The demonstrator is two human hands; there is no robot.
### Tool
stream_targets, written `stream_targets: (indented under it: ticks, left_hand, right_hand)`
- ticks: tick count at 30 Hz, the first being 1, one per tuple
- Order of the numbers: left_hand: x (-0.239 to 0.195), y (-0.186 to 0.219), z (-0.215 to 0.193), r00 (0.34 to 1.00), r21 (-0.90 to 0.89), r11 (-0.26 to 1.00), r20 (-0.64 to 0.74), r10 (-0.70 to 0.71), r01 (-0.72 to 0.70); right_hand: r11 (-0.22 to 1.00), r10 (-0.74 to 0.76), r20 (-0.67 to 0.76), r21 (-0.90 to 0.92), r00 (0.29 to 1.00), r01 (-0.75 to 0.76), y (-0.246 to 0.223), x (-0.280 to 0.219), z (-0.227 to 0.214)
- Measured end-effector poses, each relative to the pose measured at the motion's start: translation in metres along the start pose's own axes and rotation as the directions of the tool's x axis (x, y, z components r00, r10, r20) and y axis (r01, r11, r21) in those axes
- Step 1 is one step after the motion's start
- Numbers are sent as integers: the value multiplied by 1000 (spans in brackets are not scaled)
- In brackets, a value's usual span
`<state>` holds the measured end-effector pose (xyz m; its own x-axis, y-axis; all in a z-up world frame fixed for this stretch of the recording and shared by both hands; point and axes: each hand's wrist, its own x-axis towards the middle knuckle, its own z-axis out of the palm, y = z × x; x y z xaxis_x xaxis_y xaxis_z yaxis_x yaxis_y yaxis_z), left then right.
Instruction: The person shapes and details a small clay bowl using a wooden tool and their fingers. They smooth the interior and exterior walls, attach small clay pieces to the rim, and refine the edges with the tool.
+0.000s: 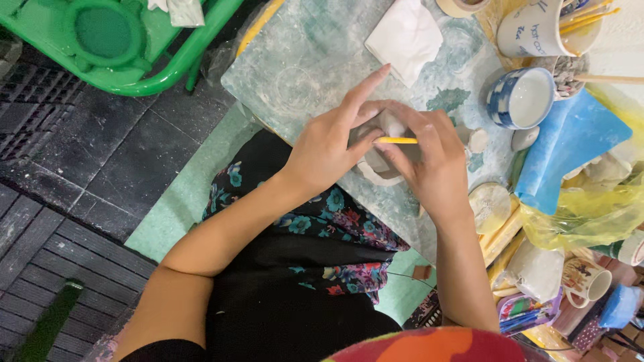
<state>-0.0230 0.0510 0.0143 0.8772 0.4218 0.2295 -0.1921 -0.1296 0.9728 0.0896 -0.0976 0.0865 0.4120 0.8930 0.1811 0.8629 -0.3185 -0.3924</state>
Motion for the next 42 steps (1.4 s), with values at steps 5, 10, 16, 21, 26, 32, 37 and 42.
stream_targets:
  ticks: [5,10,16,21,26,32,37,42]
  left_hand:
    - [-3,-3,3,996,34,996,-13,85,-84]
    - [-5,-10,7,992,118,987,-41,118,-112]
    - [-5,-9,7,987,141,981,-76,143,-131]
    - [-8,-3,5,993,-20,994,-66,102,-103]
    - [-11,-1,9,995,-43,999,-104,11,-16]
    - [-11,-2,18,987,91,995,-150,57,-43]
    - [-10,-5,21,980,160,986,-183,79,-49]
    - [-8,-6,24,971,335,938,-185,151,-82]
  right_hand:
    - [1000,-2,-18,16,1000,2,2,0,7]
    - [995,88,-10,54,996,-87,0,2,6]
    - [993,111,18,43,994,-112,0,4,5]
    - [993,93,-14,77,996,-92,-4,2,4]
    - [994,99,2,45,995,-99,-12,6,-2]
    - [994,112,-2,-16,994,-112,-19,7,-1]
    - [962,261,-48,99,964,-255,-14,-9,-3]
    - [886,387,-371,402,844,-230,-8,-44,13]
